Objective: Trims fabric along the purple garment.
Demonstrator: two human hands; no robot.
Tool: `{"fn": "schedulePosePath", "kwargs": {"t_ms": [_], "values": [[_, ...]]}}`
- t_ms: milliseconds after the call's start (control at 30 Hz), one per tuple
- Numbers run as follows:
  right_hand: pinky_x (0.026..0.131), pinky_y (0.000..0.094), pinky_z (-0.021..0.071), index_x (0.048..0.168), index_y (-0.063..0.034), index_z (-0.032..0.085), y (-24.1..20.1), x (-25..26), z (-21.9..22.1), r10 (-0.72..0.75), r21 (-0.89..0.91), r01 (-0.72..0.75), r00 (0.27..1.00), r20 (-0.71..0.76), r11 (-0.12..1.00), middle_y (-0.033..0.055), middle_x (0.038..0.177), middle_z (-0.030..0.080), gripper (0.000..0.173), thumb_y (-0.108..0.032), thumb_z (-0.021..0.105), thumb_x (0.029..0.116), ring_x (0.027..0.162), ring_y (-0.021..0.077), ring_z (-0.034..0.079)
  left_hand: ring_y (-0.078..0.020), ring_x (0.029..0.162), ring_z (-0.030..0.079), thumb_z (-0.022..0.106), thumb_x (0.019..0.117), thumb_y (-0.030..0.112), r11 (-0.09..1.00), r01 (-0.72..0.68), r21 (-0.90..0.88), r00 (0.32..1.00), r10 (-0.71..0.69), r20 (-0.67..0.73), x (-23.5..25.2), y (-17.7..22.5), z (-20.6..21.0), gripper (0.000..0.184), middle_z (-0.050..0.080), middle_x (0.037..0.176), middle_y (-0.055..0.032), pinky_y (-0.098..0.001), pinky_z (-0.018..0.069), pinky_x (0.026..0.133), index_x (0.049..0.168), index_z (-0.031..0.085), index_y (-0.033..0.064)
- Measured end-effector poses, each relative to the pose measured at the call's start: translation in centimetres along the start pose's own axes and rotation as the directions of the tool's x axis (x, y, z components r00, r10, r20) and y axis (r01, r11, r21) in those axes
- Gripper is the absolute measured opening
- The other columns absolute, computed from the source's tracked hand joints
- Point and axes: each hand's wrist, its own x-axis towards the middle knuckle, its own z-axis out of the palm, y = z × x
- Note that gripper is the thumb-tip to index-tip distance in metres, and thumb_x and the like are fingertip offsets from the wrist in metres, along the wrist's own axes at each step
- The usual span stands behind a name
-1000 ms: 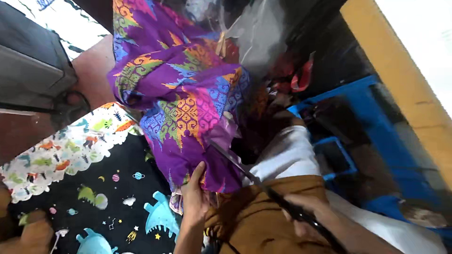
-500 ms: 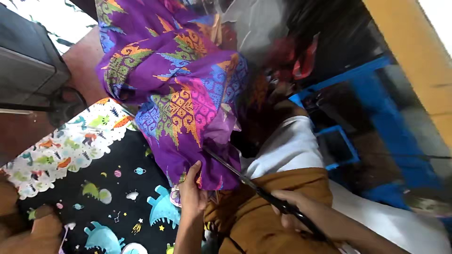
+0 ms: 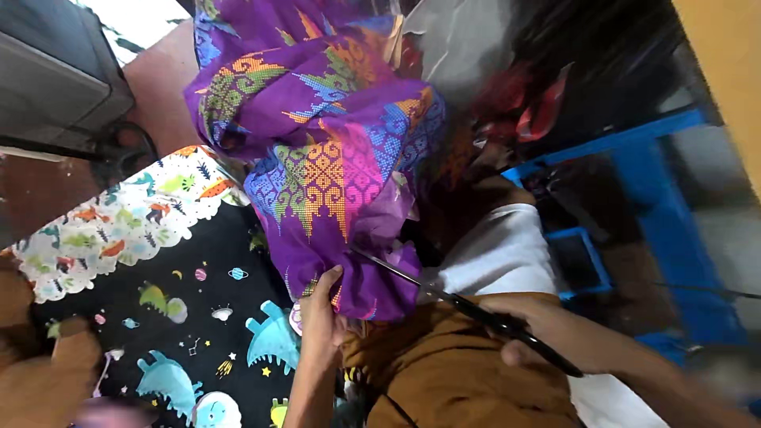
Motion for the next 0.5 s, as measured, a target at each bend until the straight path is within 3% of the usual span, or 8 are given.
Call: {"fn": "schedulePosePath", "kwargs": {"t_ms": [167,300,500], "values": [[0.056,0.0204,0.0444,0.095,-0.0143,0.067,-1.2,0.8,1.0,0.045,-0.054,-0.046,0.999,-0.029,0.997,-0.0092,0.07,0.056,0.075,-0.085,0.066,0.0694,0.062,-0.0015,0.052,-0.0164,0.078,0.073,0.055,0.0966,-0.001,1.0,0.001,-0.003,1.0,-0.001,-0.019,-0.2,-0.1,0.1,0.01,0.073,0.086,-0.0104,-0.0338,0.0632,0.07,0.104,0.062,-0.0003],[0.054,0.029,0.0462,0.096,-0.0103,0.067,-2.0,0.5,3.4,0.067,-0.06,-0.073,0.994,-0.088,0.996,-0.004,0.068,0.056,0.077,-0.084,0.064,0.0718,0.06,0.006,0.053,-0.0171,0.079,0.074,0.057,0.0967,-0.001,1.0,-0.001,-0.007,0.999,0.0,-0.033,-0.5,-0.5,0.4,0.011,0.074,0.088,-0.0107,-0.0345,0.0634,0.071,0.106,0.062,-0.0014],[0.052,0.0324,0.0454,0.091,-0.0058,0.066,-2.6,-1.3,6.8,0.015,-0.019,-0.019,0.986,-0.168,1.0,0.0014,0.065,0.056,0.075,-0.079,0.062,0.0777,0.057,0.0111,0.054,-0.016,0.083,0.074,0.058,0.0957,-0.002,0.998,-0.042,-0.049,0.999,0.041,-0.025,-1.5,-1.5,1.3,0.014,0.074,0.091,-0.0093,-0.0344,0.0633,0.076,0.109,0.061,-0.0006]]}}
